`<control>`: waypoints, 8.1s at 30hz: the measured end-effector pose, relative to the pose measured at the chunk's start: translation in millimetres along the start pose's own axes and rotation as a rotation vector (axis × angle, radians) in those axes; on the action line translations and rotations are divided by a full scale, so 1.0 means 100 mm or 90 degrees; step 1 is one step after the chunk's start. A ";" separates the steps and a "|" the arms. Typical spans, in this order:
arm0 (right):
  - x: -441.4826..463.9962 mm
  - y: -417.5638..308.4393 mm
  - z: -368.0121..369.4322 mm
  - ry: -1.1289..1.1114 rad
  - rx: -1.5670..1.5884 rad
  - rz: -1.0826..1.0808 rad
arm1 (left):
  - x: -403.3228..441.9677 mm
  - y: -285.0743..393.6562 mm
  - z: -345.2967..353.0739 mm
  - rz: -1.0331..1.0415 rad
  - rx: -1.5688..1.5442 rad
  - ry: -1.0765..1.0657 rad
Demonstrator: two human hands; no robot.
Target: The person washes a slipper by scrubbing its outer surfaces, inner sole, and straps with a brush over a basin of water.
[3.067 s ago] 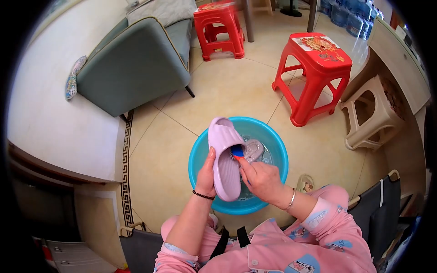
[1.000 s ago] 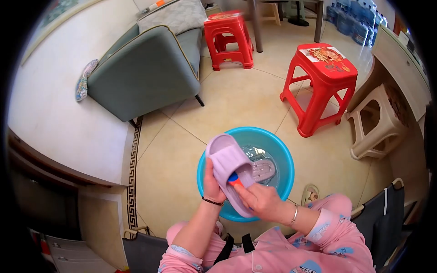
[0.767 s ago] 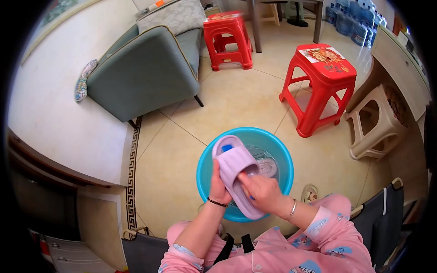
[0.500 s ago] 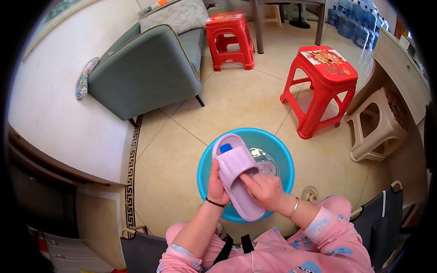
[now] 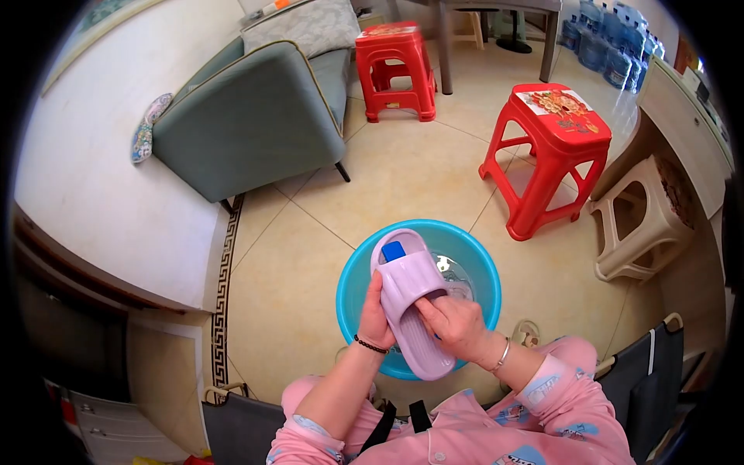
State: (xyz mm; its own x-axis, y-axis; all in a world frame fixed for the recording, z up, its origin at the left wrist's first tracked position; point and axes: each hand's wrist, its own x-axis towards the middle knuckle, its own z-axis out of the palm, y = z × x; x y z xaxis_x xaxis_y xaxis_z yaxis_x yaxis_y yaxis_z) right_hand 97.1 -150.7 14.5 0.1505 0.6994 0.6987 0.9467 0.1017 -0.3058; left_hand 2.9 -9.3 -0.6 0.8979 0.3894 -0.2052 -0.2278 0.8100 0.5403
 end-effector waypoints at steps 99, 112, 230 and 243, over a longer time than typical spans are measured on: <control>0.01 -0.10 0.07 -0.031 0.418 0.385 | -0.04 0.14 -0.01 0.069 0.017 0.054; -0.11 -0.11 0.18 -0.063 0.188 0.400 | -0.04 0.00 0.07 0.123 0.065 0.073; 0.07 -0.04 -0.27 -0.321 0.123 0.198 | 0.06 0.33 -0.24 0.066 -0.015 -0.017; -0.07 0.08 0.26 -0.131 0.259 0.301 | -0.02 0.10 -0.09 0.046 0.055 0.049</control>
State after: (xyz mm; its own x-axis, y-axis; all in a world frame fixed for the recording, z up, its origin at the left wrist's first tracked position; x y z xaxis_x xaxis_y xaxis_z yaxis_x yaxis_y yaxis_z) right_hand 96.2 -136.4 -9.2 0.4283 0.8515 0.3025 0.6021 -0.0193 -0.7982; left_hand -4.6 2.2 -1.6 0.8483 0.4799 -0.2237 -0.2543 0.7398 0.6230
